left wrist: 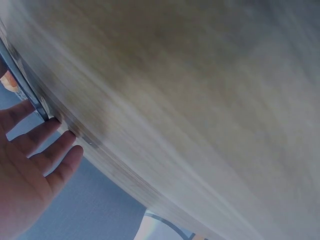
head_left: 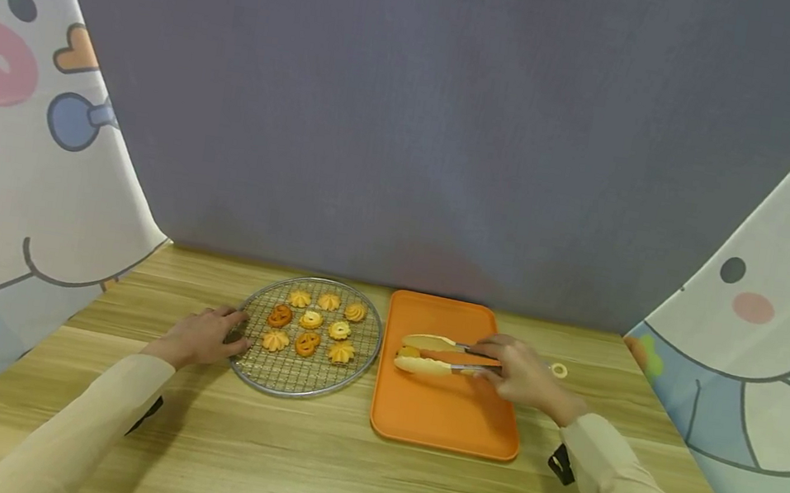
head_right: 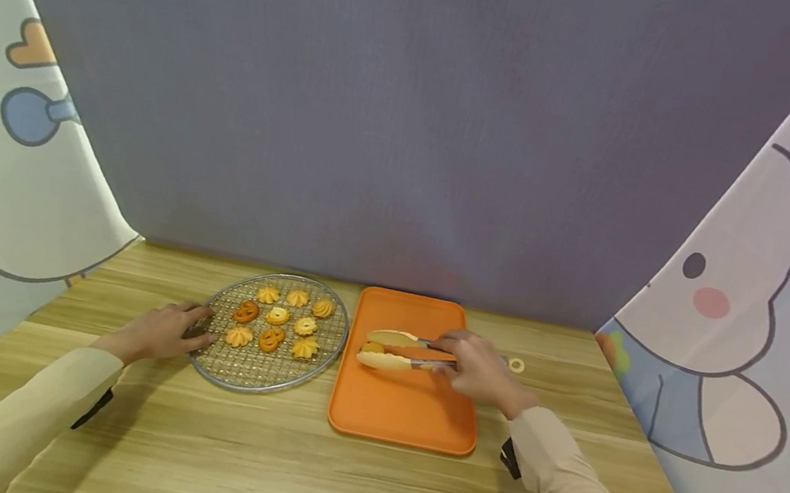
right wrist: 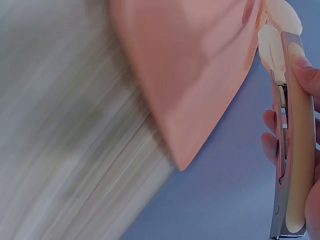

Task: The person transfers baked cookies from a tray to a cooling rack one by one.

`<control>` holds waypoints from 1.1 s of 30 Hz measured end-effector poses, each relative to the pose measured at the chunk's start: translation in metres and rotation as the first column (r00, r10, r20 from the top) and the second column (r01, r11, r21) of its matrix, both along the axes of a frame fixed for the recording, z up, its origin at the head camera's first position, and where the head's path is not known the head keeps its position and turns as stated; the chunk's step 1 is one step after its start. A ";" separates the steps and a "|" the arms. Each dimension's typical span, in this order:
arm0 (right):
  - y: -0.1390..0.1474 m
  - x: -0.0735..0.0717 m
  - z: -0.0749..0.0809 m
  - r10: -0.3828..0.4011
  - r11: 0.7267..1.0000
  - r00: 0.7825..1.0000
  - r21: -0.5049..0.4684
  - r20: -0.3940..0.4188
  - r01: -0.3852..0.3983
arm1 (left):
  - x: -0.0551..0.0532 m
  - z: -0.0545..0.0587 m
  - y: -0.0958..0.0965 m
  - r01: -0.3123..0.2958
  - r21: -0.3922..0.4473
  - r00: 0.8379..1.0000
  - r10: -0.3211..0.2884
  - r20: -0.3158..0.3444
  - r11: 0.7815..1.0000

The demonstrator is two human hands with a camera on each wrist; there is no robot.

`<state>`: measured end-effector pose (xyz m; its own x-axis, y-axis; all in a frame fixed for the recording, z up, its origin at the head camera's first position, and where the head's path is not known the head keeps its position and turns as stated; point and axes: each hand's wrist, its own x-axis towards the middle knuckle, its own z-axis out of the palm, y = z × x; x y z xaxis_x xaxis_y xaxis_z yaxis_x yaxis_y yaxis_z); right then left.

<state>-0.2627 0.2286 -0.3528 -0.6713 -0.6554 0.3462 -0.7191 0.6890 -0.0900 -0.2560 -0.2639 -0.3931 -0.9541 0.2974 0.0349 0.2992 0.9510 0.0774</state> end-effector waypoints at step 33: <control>-0.104 -0.006 0.009 0.206 0.975 0.977 0.076 0.057 -0.210 | 0.000 -0.002 0.000 0.006 -0.003 1.000 -0.006 -0.010 1.000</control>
